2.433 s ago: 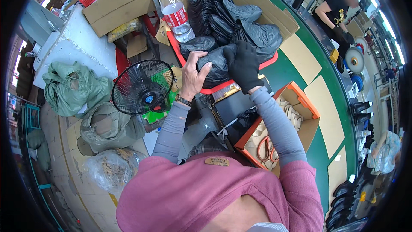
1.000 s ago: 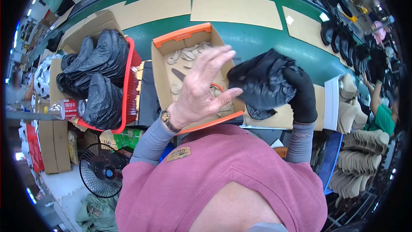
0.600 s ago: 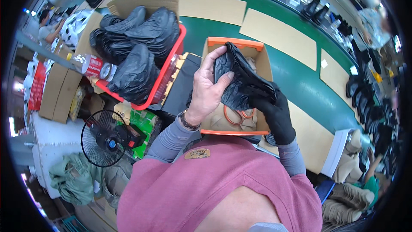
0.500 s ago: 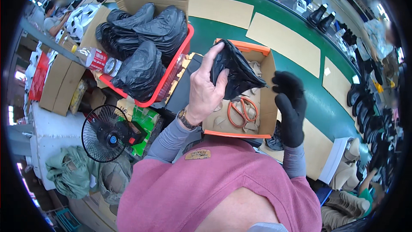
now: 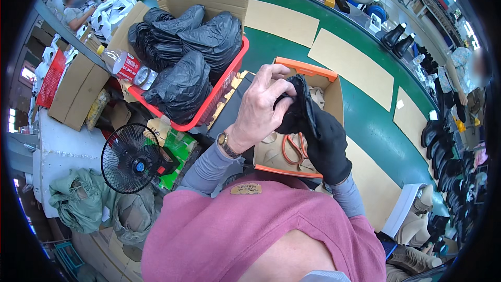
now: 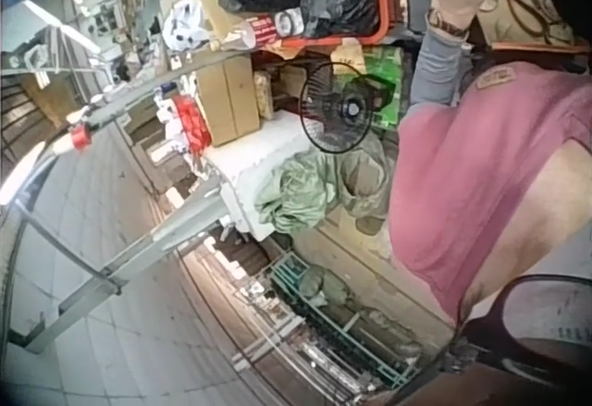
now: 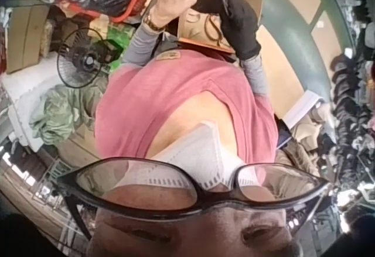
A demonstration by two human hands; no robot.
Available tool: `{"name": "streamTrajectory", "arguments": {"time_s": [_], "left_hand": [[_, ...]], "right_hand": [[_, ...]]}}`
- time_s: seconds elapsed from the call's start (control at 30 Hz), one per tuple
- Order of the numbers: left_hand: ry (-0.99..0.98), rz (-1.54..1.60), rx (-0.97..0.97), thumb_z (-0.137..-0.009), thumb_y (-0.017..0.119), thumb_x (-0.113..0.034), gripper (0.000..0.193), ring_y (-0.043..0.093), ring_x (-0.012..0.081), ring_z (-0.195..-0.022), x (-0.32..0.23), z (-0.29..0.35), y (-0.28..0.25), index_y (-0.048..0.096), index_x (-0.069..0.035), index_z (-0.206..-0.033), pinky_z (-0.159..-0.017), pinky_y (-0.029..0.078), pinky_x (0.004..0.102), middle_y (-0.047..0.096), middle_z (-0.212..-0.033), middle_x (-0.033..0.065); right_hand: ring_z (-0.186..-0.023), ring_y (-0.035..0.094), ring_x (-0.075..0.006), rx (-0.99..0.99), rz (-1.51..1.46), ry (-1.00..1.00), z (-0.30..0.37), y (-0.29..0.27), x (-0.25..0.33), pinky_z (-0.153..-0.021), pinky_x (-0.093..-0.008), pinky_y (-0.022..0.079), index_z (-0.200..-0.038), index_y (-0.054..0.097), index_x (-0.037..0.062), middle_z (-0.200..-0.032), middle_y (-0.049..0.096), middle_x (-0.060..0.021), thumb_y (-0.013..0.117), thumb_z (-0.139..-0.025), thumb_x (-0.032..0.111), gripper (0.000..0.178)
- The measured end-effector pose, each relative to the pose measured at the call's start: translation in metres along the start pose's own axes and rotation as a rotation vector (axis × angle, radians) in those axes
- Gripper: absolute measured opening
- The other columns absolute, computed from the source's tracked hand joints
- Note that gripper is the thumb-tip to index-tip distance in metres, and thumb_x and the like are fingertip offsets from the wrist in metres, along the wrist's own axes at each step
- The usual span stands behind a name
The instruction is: The recorder is manufacturing shoes by trimming excess black material from the edges of shoe components using scissors and organizing them into stacks.
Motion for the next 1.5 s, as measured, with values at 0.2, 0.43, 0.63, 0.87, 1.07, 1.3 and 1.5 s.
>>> {"name": "streamTrajectory", "arguments": {"time_s": [0.2,0.43,0.63,0.87,1.07,1.3,1.5], "left_hand": [[-0.087,0.948,-0.034,-0.076,0.068,0.005,0.019,0.054,0.0243,-0.115,0.02,-0.005,-0.006,0.063,-0.005,-0.091,-0.096,0.047,0.0368,0.051,-0.125,0.0121],[-0.288,0.731,-0.12,-0.078,0.073,-0.01,0.029,0.05,0.0282,-0.119,0.037,-0.001,-0.005,0.06,-0.005,-0.104,-0.098,0.044,0.041,0.05,-0.127,0.0155],[0.152,-0.091,-0.044,-0.074,0.071,-0.001,0.028,0.063,0.0312,-0.092,0.004,-0.003,-0.002,0.06,-0.003,-0.099,-0.079,0.052,0.0392,0.063,-0.101,0.0119],[-0.236,0.234,-0.181,-0.085,0.062,0.002,0.009,0.064,0.0142,-0.07,0.035,0.002,-0.003,0.058,0.001,-0.094,-0.065,0.051,0.0269,0.064,-0.078,0.0085],[-0.463,0.414,-0.128,-0.082,0.066,0.001,0.017,0.06,0.0067,-0.069,0.049,-0.003,0.001,0.058,0.002,-0.097,-0.064,0.051,0.0225,0.065,-0.079,0.0042],[-0.236,0.285,-0.192,-0.081,0.068,0.001,0.022,0.064,0.0142,-0.068,-0.001,0.007,0.008,0.059,-0.001,-0.101,-0.061,0.053,0.0263,0.064,-0.079,0.0076],[-0.066,0.321,-0.04,-0.077,0.079,-0.027,0.067,0.061,0.0334,-0.105,-0.041,0.01,0.02,0.044,-0.004,-0.129,-0.087,0.051,0.0379,0.058,-0.113,0.0206]], "right_hand": [[-0.092,0.064,-0.013,0.051,-0.708,0.4,0.013,0.001,-0.038,-0.082,-0.0282,0.051,-0.123,0.058,-0.0039,-0.105,0.07,-0.0101,0.06,-0.09,0.0,0.033],[-0.08,0.067,-0.0316,0.018,-0.232,0.154,-0.001,-0.003,-0.021,-0.072,-0.0363,0.051,-0.115,0.063,-0.0002,-0.091,0.068,-0.018,0.065,-0.085,0.005,0.03],[-0.077,0.065,-0.0344,0.087,-0.198,0.155,-0.001,-0.002,-0.013,-0.069,-0.0387,0.051,-0.11,0.066,0.0015,-0.088,0.067,-0.0187,0.067,-0.083,0.008,0.028],[-0.075,0.066,-0.0311,0.2,-0.25,0.128,0.004,0.005,-0.012,-0.068,-0.0364,0.051,-0.105,0.067,0.0029,-0.084,0.067,-0.0157,0.069,-0.082,0.009,0.024],[-0.077,0.065,-0.0305,0.212,-0.322,0.179,0.004,0.005,-0.014,-0.067,-0.0368,0.051,-0.11,0.064,0.0039,-0.087,0.065,-0.0132,0.071,-0.081,0.011,0.031],[-0.074,0.06,-0.031,-0.184,0.163,-0.203,-0.02,-0.008,0.028,-0.06,-0.0425,0.045,-0.115,0.061,0.0075,-0.09,0.062,-0.0113,0.072,-0.068,0.003,0.049],[-0.092,0.061,-0.0191,-0.338,0.025,0.039,0.0,-0.03,-0.012,-0.078,-0.0309,0.051,-0.109,0.06,-0.0014,-0.098,0.063,-0.0086,0.066,-0.084,0.001,0.026]]}}
Point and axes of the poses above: each hand's wrist, its own z-axis away from the middle knuckle, its own y-axis out of the palm, x = y × z, the point moved 8 cm from there along -z, towards the middle knuckle
